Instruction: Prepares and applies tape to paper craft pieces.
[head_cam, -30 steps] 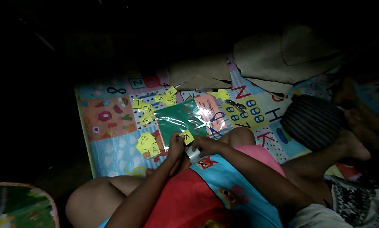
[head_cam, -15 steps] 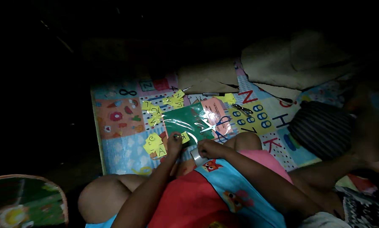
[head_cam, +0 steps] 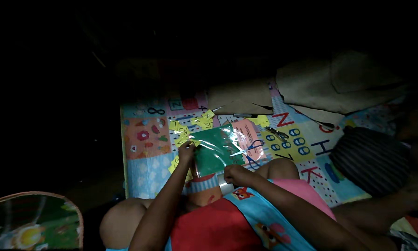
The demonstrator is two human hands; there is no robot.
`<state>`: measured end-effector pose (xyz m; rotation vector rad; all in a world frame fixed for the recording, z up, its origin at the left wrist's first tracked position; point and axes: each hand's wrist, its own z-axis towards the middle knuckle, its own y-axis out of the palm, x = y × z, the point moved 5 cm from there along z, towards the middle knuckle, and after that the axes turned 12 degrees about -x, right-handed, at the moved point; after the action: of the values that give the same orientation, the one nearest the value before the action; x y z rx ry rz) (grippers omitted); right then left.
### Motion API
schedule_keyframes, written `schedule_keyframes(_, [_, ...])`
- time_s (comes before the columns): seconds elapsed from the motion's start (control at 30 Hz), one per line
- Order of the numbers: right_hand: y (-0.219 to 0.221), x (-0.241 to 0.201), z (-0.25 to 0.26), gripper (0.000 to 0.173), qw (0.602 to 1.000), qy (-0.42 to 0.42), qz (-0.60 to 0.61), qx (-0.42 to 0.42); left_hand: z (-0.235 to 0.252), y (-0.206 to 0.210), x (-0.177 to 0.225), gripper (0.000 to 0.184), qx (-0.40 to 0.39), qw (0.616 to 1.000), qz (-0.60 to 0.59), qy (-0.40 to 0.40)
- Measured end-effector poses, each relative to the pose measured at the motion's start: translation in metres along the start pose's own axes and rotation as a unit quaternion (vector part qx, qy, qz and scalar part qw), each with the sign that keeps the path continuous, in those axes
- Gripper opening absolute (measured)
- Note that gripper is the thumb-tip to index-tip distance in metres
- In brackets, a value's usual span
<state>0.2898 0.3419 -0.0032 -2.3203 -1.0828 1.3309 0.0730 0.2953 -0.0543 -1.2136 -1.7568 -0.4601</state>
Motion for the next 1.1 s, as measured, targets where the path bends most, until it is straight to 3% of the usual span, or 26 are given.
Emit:
schedule_keyframes(0.13, [0.002, -0.004, -0.001, 0.019, 1.000, 0.013, -0.009, -0.008, 0.025, -0.005, 0.005, 0.044, 0.005, 1.000, -0.013, 0.027])
schedule_keyframes(0.27, [0.004, 0.000, -0.003, 0.020, 1.000, 0.022, -0.003, -0.001, 0.033, -0.011, 0.017, 0.076, -0.041, 0.992, -0.001, 0.122])
schedule_keyframes(0.33, [0.003, 0.001, -0.005, 0.021, 1.000, 0.029, -0.001, 0.001, 0.030, -0.017, 0.014, 0.078, -0.034, 0.993, 0.061, 0.099])
schedule_keyframes(0.43, [0.003, 0.001, -0.004, 0.021, 0.999, 0.039, 0.000, -0.004, 0.020, -0.036, 0.005, 0.053, -0.002, 0.975, 0.214, 0.063])
schedule_keyframes(0.53, [0.003, -0.002, -0.004, 0.022, 0.999, 0.036, -0.003, -0.005, 0.003, -0.056, -0.009, 0.035, -0.032, 0.939, 0.341, 0.010])
schedule_keyframes(0.67, [0.001, -0.005, -0.003, 0.022, 0.999, 0.034, -0.011, -0.011, -0.020, -0.069, -0.032, 0.057, -0.055, 0.910, 0.404, -0.067])
schedule_keyframes(0.8, [0.003, -0.003, -0.002, 0.022, 0.999, 0.035, -0.016, -0.017, -0.029, -0.062, -0.036, 0.079, -0.044, 0.901, 0.423, -0.088])
schedule_keyframes(1.0, [0.004, 0.004, -0.007, 0.023, 0.999, 0.047, -0.016, -0.009, -0.030, -0.038, -0.037, 0.067, -0.062, 0.866, 0.485, -0.109])
schedule_keyframes(1.1, [0.004, 0.004, -0.007, 0.022, 0.999, 0.044, -0.006, 0.003, -0.027, -0.038, -0.042, 0.067, -0.066, 0.866, 0.483, -0.112])
